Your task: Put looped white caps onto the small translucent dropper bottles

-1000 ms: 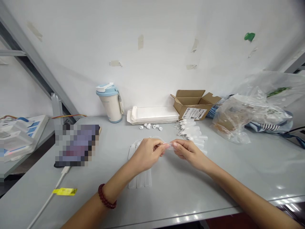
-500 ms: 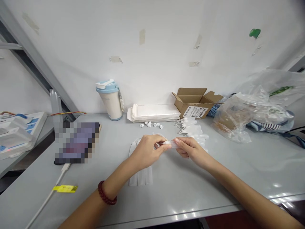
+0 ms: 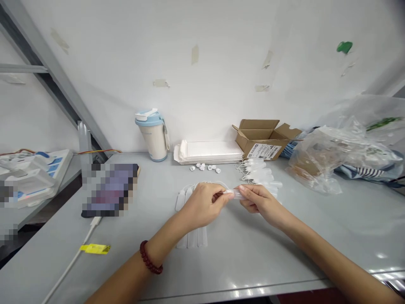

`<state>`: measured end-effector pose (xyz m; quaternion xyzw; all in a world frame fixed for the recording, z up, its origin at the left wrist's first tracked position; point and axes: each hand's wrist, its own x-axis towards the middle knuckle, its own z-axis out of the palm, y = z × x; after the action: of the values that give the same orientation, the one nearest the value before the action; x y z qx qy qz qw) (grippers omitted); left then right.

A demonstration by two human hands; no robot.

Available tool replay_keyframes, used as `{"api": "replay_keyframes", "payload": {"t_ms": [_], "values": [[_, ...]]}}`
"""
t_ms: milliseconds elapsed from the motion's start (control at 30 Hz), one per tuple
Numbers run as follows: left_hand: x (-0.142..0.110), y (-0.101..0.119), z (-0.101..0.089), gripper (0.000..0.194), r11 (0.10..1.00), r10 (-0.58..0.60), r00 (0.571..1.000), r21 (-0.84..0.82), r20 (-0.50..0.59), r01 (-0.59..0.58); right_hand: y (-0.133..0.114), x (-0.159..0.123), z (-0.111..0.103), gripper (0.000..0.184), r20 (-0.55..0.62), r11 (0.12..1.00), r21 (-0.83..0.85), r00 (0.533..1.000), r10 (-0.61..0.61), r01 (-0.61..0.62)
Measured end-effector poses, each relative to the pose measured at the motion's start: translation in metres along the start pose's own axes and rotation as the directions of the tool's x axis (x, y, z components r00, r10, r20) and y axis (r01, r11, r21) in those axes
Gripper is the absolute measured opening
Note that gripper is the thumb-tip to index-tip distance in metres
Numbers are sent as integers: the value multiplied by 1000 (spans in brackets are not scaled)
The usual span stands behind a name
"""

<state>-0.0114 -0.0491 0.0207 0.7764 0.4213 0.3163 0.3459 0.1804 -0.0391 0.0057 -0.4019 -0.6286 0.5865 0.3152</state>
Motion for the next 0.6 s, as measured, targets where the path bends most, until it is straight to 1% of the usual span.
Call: {"api": "replay_keyframes", "payload": {"t_ms": [100,233,467,600], "values": [[0,0,-1,32,997,57,998,56,10,-57,3,2,-2,50,18,998,54,999,29,-30],[-1,-2,-1,33,990,115,993,78,22,-117,5,2,-3,50,24,995,81,998,56,-57],[0,-3,0,35,989,110,994,93,17,-111,4,1,-3,49,19,995,76,997,71,-72],[0,-5,1,31,990,94,996,103,10,-94,2,1,-2,49,21,994,71,997,78,-80]]}}
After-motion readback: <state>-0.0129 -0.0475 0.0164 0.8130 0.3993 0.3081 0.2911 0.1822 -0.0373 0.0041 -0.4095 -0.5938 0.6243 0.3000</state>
